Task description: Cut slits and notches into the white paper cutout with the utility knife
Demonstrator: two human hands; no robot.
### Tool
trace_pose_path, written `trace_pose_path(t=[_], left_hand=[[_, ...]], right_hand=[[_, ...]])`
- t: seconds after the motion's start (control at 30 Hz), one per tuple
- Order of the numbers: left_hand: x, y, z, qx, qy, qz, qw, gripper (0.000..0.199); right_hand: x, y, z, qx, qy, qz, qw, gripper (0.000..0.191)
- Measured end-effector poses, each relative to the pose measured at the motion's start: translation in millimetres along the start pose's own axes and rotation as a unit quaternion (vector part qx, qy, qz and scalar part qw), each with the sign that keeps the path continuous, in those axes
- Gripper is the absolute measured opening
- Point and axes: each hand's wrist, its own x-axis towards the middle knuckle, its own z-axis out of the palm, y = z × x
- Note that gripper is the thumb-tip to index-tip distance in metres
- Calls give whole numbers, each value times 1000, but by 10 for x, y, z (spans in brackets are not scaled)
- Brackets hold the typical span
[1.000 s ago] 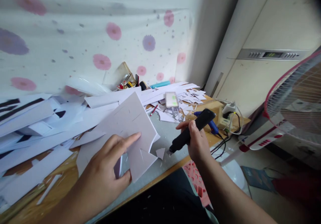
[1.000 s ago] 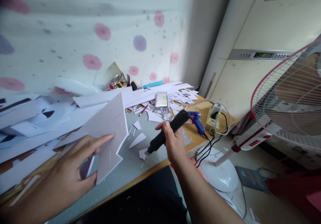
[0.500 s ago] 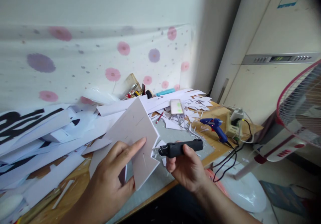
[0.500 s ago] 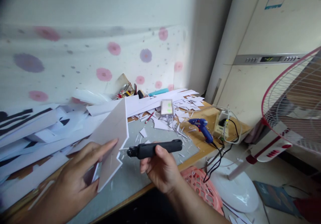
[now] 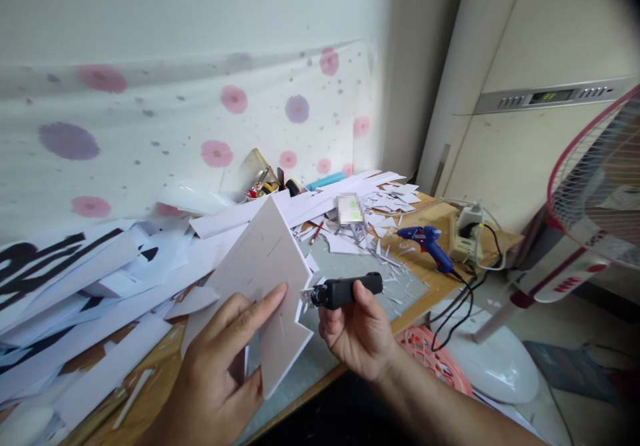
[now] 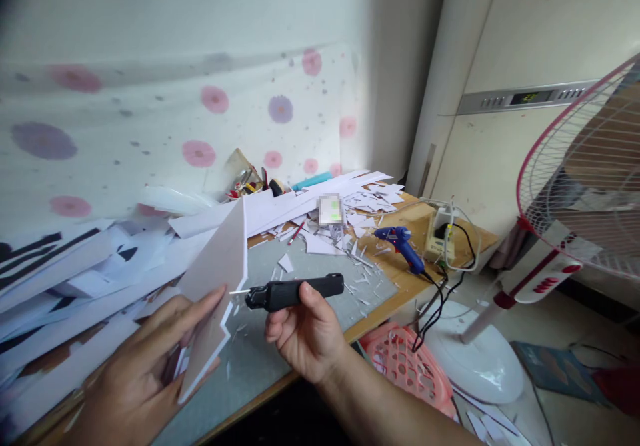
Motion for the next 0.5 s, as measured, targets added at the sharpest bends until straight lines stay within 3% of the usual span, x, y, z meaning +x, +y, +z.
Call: trace_pose_path(t=[0.1,0.23,0.37,0.5], left_hand=[[-2,-4,-11,6,2,4,1000,54],[13,0,-8,9,14,11,1000,53],[40,18,-13,12,9,-5,1000,57],[42,4,-19,10,11,-21,1000,56]], right_hand=[[18,-65,0,3,13,-13,1000,35],[28,-215,3,-2,29,-82,996,36],[-62,-314,67,-103,-44,-112,987,39],[-172,-360,160,-239,-59,-213,946,15]])
